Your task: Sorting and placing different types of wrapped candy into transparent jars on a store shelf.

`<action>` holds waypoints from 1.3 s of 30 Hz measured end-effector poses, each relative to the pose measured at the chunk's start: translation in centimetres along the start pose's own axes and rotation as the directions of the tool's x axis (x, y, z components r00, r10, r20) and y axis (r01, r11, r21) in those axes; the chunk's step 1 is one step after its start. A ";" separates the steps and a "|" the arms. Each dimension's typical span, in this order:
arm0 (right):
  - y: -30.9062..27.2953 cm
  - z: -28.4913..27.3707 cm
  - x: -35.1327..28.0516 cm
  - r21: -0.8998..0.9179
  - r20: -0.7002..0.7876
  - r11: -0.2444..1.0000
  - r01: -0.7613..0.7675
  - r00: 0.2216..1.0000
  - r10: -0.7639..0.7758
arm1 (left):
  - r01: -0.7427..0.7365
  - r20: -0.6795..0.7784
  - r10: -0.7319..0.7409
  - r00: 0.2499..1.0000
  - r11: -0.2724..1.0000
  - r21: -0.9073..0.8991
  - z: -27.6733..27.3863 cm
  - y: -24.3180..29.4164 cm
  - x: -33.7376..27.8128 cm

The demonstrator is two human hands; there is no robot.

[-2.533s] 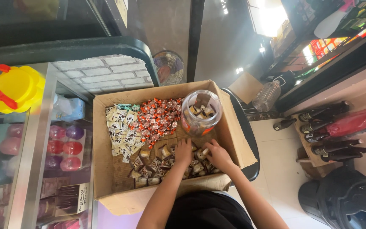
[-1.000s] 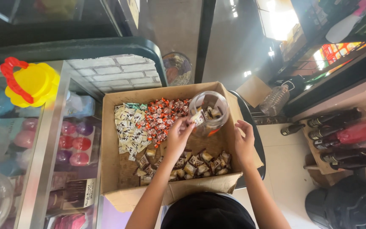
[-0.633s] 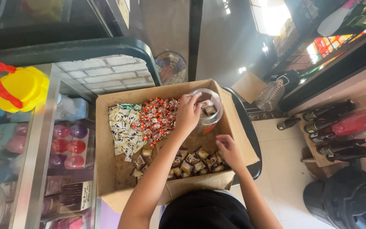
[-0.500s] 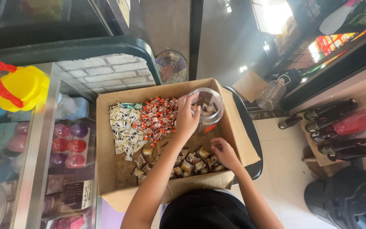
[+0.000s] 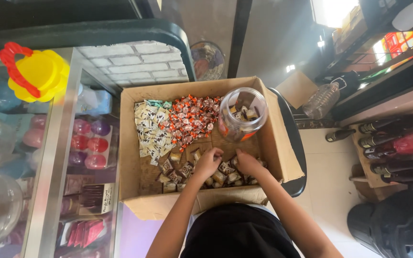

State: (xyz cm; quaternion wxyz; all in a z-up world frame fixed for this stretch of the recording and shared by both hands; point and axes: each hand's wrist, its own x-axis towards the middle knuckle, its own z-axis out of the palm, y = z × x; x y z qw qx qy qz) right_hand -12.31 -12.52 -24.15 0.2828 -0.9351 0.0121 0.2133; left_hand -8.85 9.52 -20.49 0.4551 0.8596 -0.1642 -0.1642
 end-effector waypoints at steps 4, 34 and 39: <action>0.0 -0.7 -0.4 0.028 -0.006 0.998 0.056 0.998 -0.056 | 0.128 0.091 -0.143 0.986 0.979 0.160 -0.3 2.4 -1.2; -9.4 -18.5 -11.2 0.723 -0.474 0.480 0.497 0.862 -0.180 | -0.001 -0.349 -0.375 0.859 0.679 -0.734 -3.3 2.2 -0.4; -8.7 -22.0 -8.6 0.561 -0.657 0.701 0.440 0.751 0.055 | -0.066 -0.363 -0.395 0.844 0.596 -0.801 -5.5 5.4 -1.0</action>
